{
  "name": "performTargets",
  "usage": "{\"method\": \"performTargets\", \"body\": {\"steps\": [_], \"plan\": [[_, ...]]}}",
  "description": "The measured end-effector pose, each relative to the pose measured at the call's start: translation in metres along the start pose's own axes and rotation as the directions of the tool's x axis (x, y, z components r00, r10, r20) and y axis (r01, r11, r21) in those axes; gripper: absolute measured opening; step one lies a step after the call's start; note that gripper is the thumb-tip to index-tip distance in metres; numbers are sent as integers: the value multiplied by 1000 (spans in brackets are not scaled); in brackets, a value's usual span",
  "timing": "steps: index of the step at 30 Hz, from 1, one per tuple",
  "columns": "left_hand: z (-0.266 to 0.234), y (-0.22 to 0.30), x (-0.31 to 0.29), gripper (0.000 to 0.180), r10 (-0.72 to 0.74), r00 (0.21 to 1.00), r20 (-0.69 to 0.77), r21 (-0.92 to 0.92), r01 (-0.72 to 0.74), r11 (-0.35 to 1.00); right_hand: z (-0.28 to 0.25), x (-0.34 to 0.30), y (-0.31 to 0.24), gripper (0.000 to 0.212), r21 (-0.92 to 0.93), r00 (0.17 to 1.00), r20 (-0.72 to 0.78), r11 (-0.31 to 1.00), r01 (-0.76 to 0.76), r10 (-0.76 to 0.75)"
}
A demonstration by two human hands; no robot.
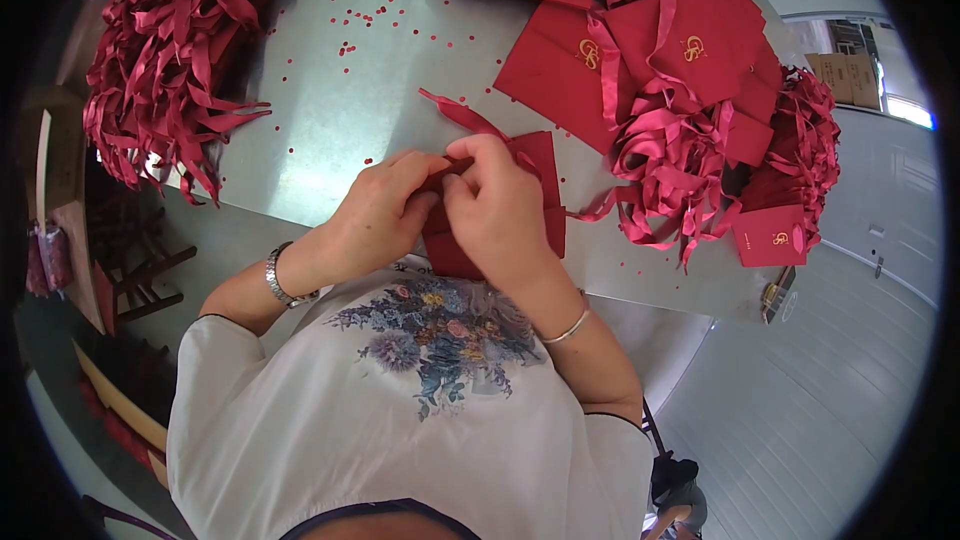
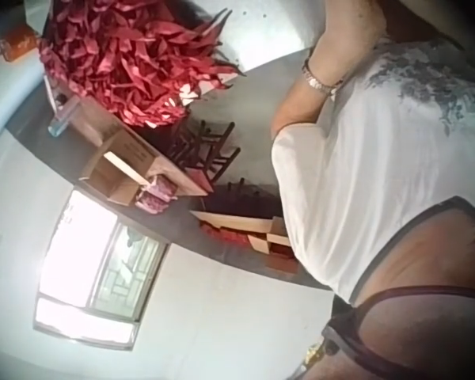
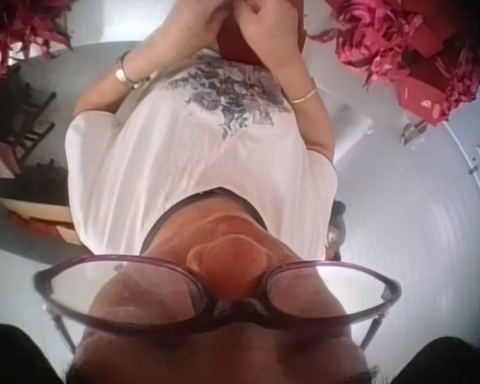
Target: The person ties pink ribbons onto red gift bags by hand.
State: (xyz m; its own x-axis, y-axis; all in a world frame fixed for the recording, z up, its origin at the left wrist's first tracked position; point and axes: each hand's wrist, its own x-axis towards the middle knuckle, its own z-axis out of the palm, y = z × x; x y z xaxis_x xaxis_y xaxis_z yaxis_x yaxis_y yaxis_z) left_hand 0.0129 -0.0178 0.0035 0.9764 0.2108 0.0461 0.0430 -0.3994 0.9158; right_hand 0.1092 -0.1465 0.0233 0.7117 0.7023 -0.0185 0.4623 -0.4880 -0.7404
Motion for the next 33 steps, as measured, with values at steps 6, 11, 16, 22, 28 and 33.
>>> {"method": "performTargets", "body": {"steps": [6,11,16,22,28,33], "plan": [[-5,-1,5,31,-60,995,76,-72,65,995,-10,4,5,24,298,941,251,907,-297,225],[-2,-5,10,31,36,997,73,-88,-30,996,-15,10,-2,21,99,966,209,980,-174,150],[-1,-3,10,30,62,995,85,-128,-50,990,-20,13,-4,22,89,943,275,971,-220,189],[-2,-10,11,25,-208,970,126,-269,235,934,-23,-4,-7,25,163,962,184,958,-234,204],[-7,-13,20,20,-347,902,256,-357,422,833,-21,-24,-3,10,13,998,-58,999,40,-39],[-10,-8,24,15,-469,804,366,-391,590,706,-15,-24,0,10,44,991,-115,996,79,-73]]}}
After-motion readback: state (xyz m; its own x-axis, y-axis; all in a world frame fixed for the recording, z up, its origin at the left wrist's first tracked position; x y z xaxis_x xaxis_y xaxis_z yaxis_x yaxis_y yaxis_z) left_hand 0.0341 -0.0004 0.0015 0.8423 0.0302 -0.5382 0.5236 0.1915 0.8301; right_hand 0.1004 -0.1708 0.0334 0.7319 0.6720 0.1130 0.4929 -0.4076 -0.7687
